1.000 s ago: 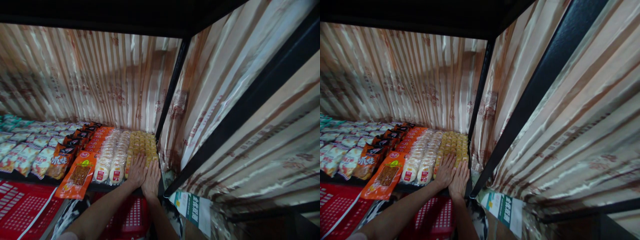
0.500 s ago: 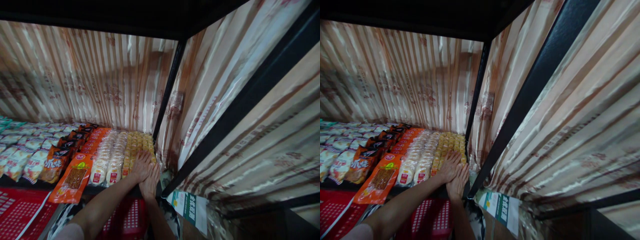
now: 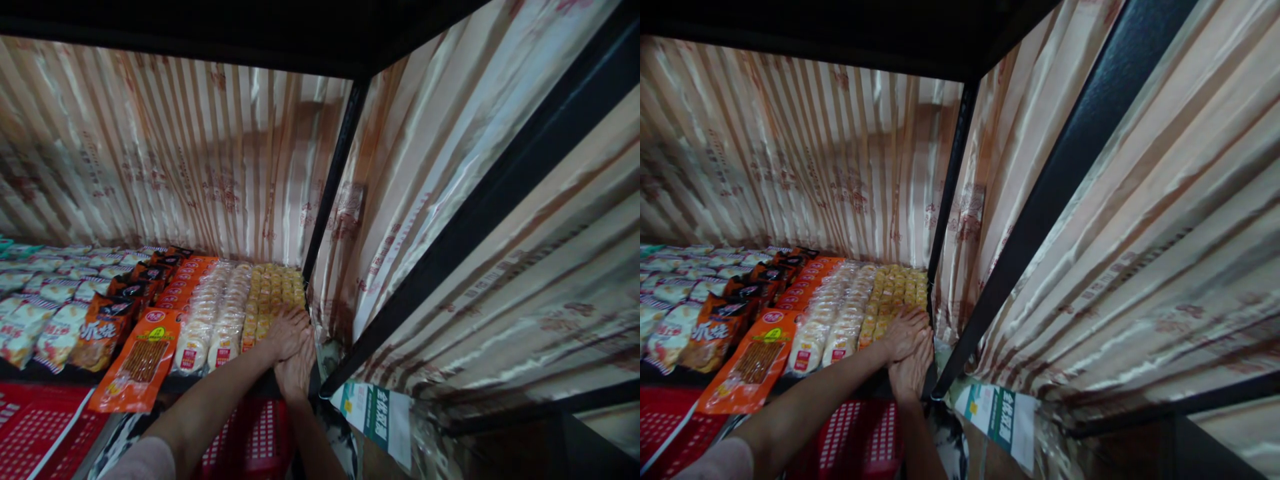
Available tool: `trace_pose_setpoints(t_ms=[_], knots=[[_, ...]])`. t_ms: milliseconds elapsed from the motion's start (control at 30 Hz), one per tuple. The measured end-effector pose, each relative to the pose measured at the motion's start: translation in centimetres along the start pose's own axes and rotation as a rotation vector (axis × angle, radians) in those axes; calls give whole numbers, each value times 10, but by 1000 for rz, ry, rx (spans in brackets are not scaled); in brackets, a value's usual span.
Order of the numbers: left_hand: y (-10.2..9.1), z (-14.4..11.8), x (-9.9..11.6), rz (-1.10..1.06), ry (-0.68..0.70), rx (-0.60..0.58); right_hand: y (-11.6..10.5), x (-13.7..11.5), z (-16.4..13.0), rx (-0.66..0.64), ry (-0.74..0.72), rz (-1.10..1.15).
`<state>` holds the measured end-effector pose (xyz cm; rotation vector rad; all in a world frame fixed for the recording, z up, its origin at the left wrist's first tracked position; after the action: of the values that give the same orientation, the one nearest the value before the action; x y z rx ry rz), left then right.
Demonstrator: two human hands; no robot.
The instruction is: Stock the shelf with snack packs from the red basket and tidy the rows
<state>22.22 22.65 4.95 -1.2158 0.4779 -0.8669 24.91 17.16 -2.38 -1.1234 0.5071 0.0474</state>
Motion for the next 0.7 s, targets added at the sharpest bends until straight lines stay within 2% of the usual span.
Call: trace_pose_setpoints(t_ms=[333, 567, 700], knots=[[-2, -4, 1, 4, -18, 101, -1, 2, 1, -47, 27, 0], [0, -5, 3, 0, -24, 75, 4, 5, 1, -44, 53, 57], [-1, -6, 3, 0, -32, 77, 5, 4, 1, -17, 18, 51]])
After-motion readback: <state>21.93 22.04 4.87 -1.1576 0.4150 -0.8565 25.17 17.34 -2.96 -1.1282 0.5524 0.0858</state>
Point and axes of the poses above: each hand's wrist, its own z-axis towards the middle knuckle, its own y-axis out of the palm, x = y × z, the point moved 6 cm from there along z, towards the middle knuckle, and after that the axes turned 5 degrees about -x, right-handed, at the moved point
